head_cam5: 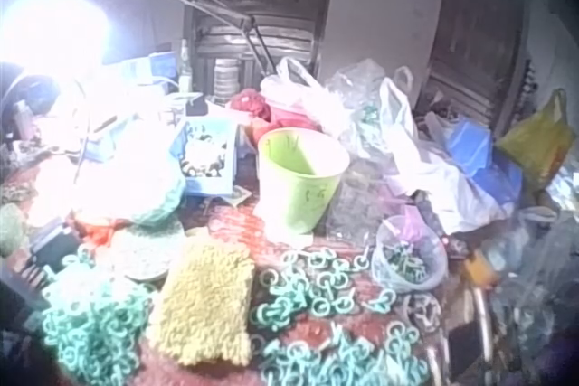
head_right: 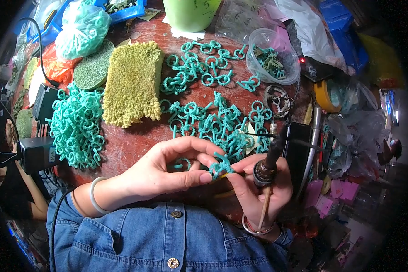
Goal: Using a heated soldering tool to process or join green plastic links on a workshop table.
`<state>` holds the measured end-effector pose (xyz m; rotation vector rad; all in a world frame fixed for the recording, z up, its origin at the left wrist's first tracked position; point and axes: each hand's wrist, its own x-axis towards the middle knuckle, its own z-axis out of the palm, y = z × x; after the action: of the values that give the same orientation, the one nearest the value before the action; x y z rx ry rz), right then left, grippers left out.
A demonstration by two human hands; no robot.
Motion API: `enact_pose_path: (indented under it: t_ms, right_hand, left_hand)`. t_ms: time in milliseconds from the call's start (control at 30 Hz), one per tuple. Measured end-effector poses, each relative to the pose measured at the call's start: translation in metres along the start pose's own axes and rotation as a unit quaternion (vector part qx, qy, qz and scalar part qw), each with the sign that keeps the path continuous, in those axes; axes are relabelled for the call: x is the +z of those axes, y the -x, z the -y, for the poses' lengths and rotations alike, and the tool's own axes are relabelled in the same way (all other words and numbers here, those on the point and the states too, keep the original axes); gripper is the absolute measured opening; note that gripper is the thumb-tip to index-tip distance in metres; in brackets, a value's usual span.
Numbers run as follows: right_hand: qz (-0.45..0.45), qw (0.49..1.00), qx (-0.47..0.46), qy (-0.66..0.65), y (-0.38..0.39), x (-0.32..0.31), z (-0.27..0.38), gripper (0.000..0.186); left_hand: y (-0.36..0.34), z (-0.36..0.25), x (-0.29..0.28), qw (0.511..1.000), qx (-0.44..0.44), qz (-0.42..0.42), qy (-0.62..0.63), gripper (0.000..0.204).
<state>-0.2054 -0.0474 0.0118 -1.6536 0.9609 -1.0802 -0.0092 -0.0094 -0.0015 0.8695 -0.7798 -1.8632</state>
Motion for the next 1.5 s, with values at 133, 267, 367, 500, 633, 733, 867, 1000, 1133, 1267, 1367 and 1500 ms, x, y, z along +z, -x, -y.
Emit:
enact_pose_path:
  t_ms: [133,267,367,500,633,733,867,1000,1133,1267,1367,1500]
  right_hand:
    - [-0.008,1.0,-0.002,0.008,0.0,0.002,0.002,0.033]
    - [-0.059,0.998,0.026,0.019,-0.001,0.003,0.003,0.03]
    - [-0.054,0.998,0.023,0.011,-0.004,0.001,0.002,0.029]
    - [-0.012,0.999,0.034,-0.009,-0.003,0.001,0.003,0.028]
    - [0.035,0.998,0.047,-0.031,-0.004,0.0,0.003,0.029]
    - [0.047,0.997,0.058,-0.016,-0.002,-0.001,0.004,0.031]
    - [0.042,0.998,0.05,-0.022,-0.003,0.002,0.005,0.029]
    - [0.077,0.994,0.08,-0.024,-0.002,-0.001,0.01,0.027]
    - [0.1,0.994,0.036,-0.021,-0.003,-0.003,0.005,0.027]
    - [0.094,0.995,0.021,-0.039,-0.003,0.001,0.005,0.026]
    - [0.01,1.0,0.004,-0.002,-0.003,0.001,0.004,0.022]
    - [0.006,1.0,0.004,-0.001,0.0,0.002,0.003,0.033]
  left_hand:
    - [0.001,0.0,0.0,0.999,-0.009,0.03,-0.012,0.041]
    - [0.003,-0.003,0.004,0.996,-0.014,0.015,-0.092,0.042]
    - [0.002,0.0,0.006,0.972,0.074,-0.043,-0.221,0.043]
    - [0.003,-0.003,0.008,0.956,0.121,-0.087,-0.253,0.034]
    - [0.003,0.004,0.005,0.976,0.112,-0.069,-0.173,0.02]
    - [0.003,0.001,0.006,0.981,0.065,-0.082,-0.166,0.013]
    - [0.002,0.005,0.002,0.975,0.088,-0.035,-0.203,0.01]
    - [0.003,0.002,0.004,0.986,0.05,-0.009,-0.159,0.014]
    - [0.002,-0.002,0.004,0.991,0.01,0.034,-0.131,0.018]
    - [0.001,0.004,0.0,0.995,-0.002,0.066,-0.076,0.028]
    - [0.0,0.003,-0.002,0.999,-0.005,0.042,0.016,0.031]
    - [0.003,-0.011,0.0,0.993,-0.06,0.006,0.105,0.034]
